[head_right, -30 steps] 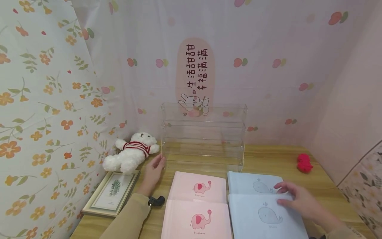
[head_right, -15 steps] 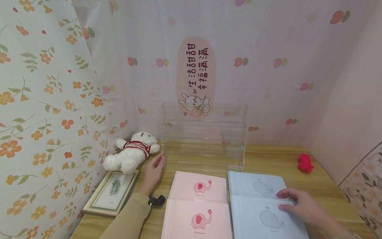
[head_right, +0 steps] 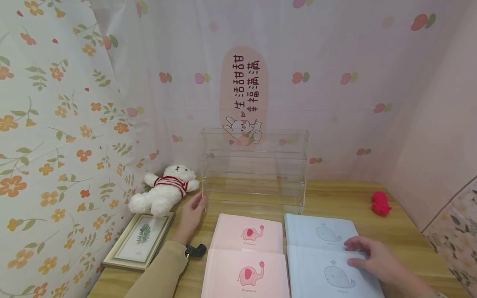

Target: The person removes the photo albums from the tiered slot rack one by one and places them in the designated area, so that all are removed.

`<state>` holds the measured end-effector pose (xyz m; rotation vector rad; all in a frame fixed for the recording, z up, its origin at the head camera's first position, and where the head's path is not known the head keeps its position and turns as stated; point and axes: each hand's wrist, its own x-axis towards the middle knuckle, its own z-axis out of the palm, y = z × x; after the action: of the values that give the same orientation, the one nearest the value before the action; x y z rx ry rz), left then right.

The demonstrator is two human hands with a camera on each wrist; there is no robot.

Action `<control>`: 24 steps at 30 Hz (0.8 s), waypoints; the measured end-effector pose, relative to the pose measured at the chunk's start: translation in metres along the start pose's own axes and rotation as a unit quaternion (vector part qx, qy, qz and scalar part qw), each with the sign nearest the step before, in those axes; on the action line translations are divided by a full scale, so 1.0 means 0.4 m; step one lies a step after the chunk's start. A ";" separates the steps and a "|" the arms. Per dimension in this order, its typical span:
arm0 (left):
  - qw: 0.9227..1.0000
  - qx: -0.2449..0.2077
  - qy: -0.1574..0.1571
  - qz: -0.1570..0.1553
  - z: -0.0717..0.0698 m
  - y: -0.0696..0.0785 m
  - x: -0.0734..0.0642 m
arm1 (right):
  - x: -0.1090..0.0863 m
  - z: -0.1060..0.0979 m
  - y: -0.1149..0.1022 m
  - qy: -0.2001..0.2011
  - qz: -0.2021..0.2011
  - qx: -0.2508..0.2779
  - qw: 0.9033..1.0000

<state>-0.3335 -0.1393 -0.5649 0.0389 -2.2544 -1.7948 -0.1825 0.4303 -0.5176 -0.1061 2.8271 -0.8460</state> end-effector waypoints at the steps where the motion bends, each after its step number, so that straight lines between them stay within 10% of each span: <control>1: 1.000 0.000 -0.001 0.003 0.002 0.000 0.000 | -0.002 0.001 0.001 -0.002 -0.002 0.005 1.000; 13: 1.000 -0.015 -0.014 0.013 0.017 0.003 0.002 | -0.016 -0.007 -0.007 0.003 -0.025 0.011 1.000; 24: 0.999 -0.024 0.002 0.037 -0.031 0.043 -0.014 | 0.067 -0.041 -0.167 0.073 -0.042 -0.042 0.996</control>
<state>-0.3230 -0.1463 -0.5468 -0.0493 -2.1788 -1.8082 -0.2110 0.3800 -0.4717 -0.1842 3.0143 -0.7829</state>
